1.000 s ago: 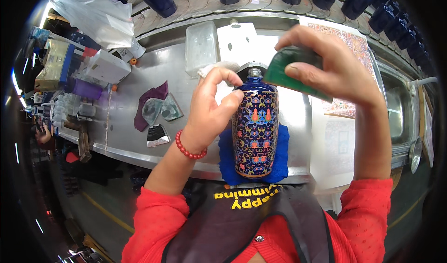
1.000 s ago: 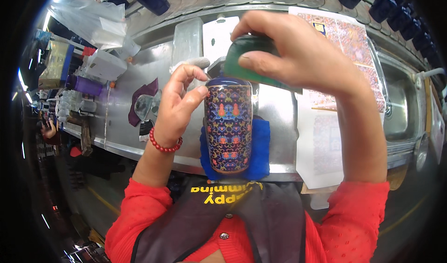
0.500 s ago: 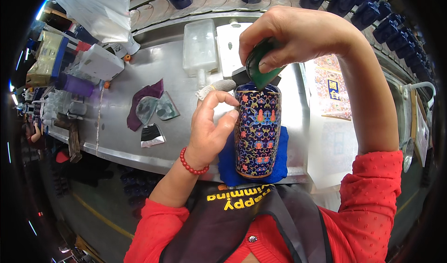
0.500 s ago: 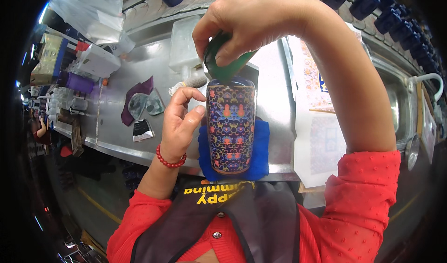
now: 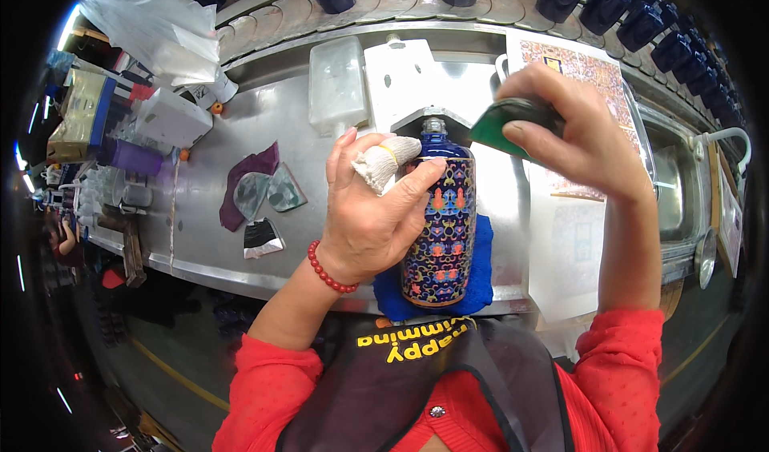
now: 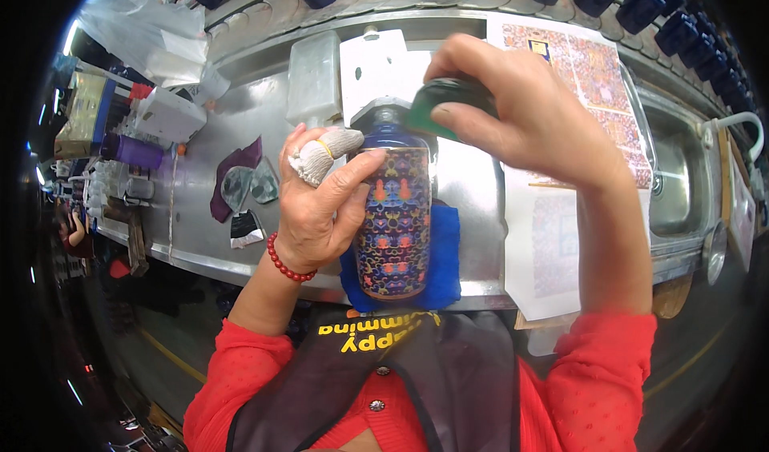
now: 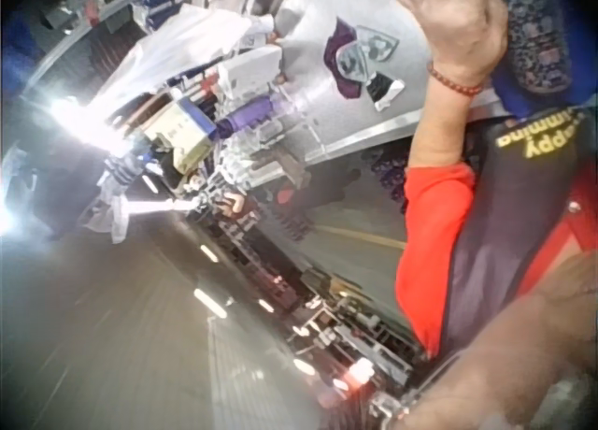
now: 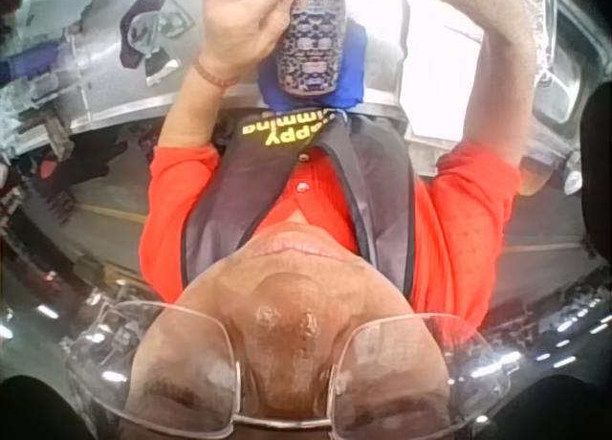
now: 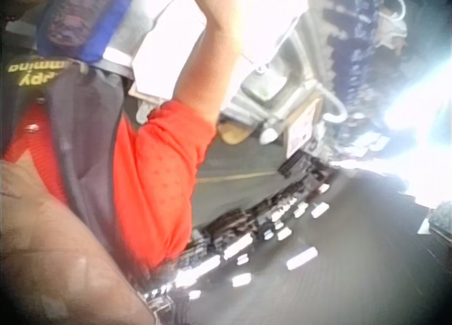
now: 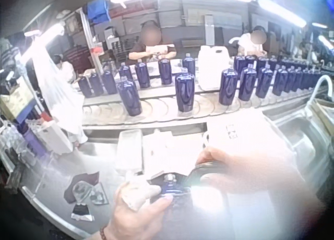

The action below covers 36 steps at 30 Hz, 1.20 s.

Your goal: The person holds a decorated ceramic vase on a blue cloth and repeatedly wipes its surface with a green sponge. They rotate the vase to access different sides and continue scrubbing the same areas throughout the clip.

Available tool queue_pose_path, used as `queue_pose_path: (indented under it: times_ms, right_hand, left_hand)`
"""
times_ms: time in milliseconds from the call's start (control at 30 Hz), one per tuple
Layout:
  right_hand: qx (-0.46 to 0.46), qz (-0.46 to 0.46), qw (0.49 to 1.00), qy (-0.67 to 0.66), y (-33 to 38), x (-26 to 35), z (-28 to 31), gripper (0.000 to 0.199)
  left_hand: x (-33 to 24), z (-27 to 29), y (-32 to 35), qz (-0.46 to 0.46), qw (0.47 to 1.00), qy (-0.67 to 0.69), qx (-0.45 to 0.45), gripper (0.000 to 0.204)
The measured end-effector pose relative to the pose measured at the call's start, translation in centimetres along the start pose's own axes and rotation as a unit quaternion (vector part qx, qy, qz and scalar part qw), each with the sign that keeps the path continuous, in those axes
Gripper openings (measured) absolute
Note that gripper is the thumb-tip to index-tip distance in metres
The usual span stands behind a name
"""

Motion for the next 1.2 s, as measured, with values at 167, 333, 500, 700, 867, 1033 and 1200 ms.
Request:
queue_pose_path:
  times_ms: [167,333,500,700,867,1033,1200]
  right_hand:
    - [-0.104,-0.072,0.992,0.022,6.1,-0.5,-1.5,0.039]
    - [-0.12,-0.012,0.991,0.053,8.5,1.0,-5.0,0.055]
    - [-0.128,0.014,0.988,0.087,8.5,1.8,-6.5,0.06]
    - [-0.117,0.007,0.988,0.097,8.1,1.9,-6.8,0.061]
    - [-0.125,-0.006,0.989,0.074,8.3,1.8,-6.8,0.068]
    - [-0.14,-0.046,0.987,0.056,9.2,1.4,-7.2,0.072]
    - [-0.117,-0.078,0.99,0.02,10.4,1.2,-8.5,0.076]
  left_hand:
    - [-0.6,-0.2,-0.5,-0.014,1.0,-0.023,0.013,0.045]
    - [-0.6,0.0,-0.4,0.006,0.999,-0.024,0.04,0.045]
    - [-0.6,0.2,-0.3,0.002,0.999,-0.029,0.044,0.043]
    - [-1.1,0.0,-0.4,-0.012,0.997,-0.066,0.044,0.043]
    - [-0.4,0.7,0.3,0.011,1.0,-0.013,0.009,0.055]
    - [-0.1,0.6,2.8,0.058,0.998,0.001,0.007,0.072]
    - [-0.8,0.0,3.2,0.067,0.997,-0.032,0.03,0.086]
Point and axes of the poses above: each hand's wrist, its own y-axis away from the middle knuckle, its own z-axis out of the back of the hand, x = y × z, the point moved 7 cm from there along -y, towards the middle knuckle, and after that the axes turned 12 degrees about -x, right-handed, at the moved point
